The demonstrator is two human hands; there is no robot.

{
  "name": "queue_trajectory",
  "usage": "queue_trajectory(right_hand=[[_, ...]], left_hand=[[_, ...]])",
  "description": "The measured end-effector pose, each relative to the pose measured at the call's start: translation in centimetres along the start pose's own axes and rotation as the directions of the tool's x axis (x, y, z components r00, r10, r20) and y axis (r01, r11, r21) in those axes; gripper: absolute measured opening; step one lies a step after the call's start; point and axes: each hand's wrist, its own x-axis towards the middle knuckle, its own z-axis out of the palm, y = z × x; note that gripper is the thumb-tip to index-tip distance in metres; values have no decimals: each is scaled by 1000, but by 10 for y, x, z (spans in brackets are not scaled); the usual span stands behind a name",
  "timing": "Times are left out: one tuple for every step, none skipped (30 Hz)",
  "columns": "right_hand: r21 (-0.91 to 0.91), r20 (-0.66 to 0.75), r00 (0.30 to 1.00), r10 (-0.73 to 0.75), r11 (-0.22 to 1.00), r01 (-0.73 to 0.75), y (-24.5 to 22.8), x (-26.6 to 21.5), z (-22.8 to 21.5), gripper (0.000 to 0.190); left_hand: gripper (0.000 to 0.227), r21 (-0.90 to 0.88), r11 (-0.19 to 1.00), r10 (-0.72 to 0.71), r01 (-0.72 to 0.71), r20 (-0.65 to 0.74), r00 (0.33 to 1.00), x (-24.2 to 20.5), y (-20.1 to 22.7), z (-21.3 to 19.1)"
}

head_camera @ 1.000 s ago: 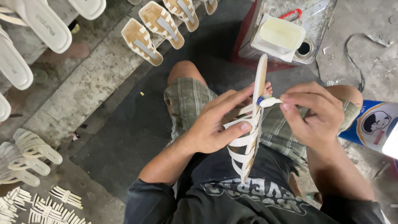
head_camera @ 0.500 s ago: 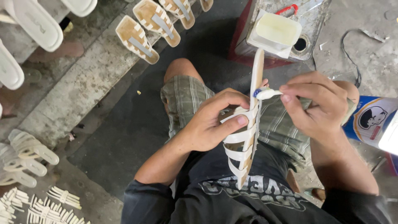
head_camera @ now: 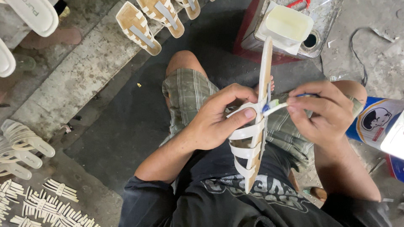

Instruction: The person sits on the floor and paints the straps of white sandals using a toothbrush dipped in a white liquid. They handle multiple sandals one at a time, applying the substance to the straps and then placing the finished sandals on a nearby ledge.

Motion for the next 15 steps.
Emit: queue_trajectory(right_hand=[[-11, 11, 1000, -3, 1000, 3, -1, -1, -1, 16], [-22, 22, 1000, -6, 1000, 6, -1, -2, -2, 17], [-27, 37, 999, -21, 999, 22, -2, -2, -3, 17], [-31, 52, 998, -37, 999, 39, -3, -2, -6, 16], [-37, 64, 997, -50, 998, 53, -4, -3, -8, 16], [-80, 69, 997, -43, 996, 49, -5, -4, -10, 16], [-125, 73, 997, -35, 991, 44, -7, -5, -11, 16], [-170, 76, 997, -27, 985, 40, -9, -7, -12, 15], [-178, 56, 998, -21, 984, 31, -10, -8, -11, 15], [-186, 36, 999, -15, 982, 21, -12, -9, -9, 15], [-191, 18, 1000, -11, 981, 14, -12, -10, -8, 15], [-173, 8, 1000, 0, 985, 2, -13, -11, -6, 15], [-152, -2, 1000, 10, 988, -10, -13, -11, -5, 16], [-131, -10, 1000, 21, 991, -22, -12, -12, -5, 16], [-115, -9, 1000, 15, 993, -16, -11, -13, -4, 17]], left_hand=[[20, -24, 999, -26, 25, -7, 1000, 0, -1, 1], [21, -48, 998, -51, 51, -13, 999, 0, -1, 1], [21, -72, 994, -78, 77, -18, 997, -1, -2, 1], [21, -65, 995, -74, 73, -23, 997, -2, -2, 1], [22, -57, 996, -71, 69, -23, 997, -2, -2, 1], [22, -49, 997, -67, 66, -24, 997, -3, -2, 1], [21, 9, 1000, -24, 24, -24, 999, -3, -1, 1], [20, 67, 998, 20, -18, -22, 1000, -3, -1, 1], [19, 124, 990, 65, -63, -18, 998, -2, -1, 0], [19, 97, 994, 47, -44, -20, 999, -1, 0, 0], [20, 70, 997, 27, -25, -26, 999, -1, 0, 0], [21, 43, 999, 8, -7, -31, 999, -1, 0, 1], [21, 55, 998, 5, -3, -35, 999, -2, 0, 1], [21, 67, 998, 3, 0, -38, 999, -2, 0, 1], [21, 78, 997, -1, 4, -40, 999, -2, 0, 1]])
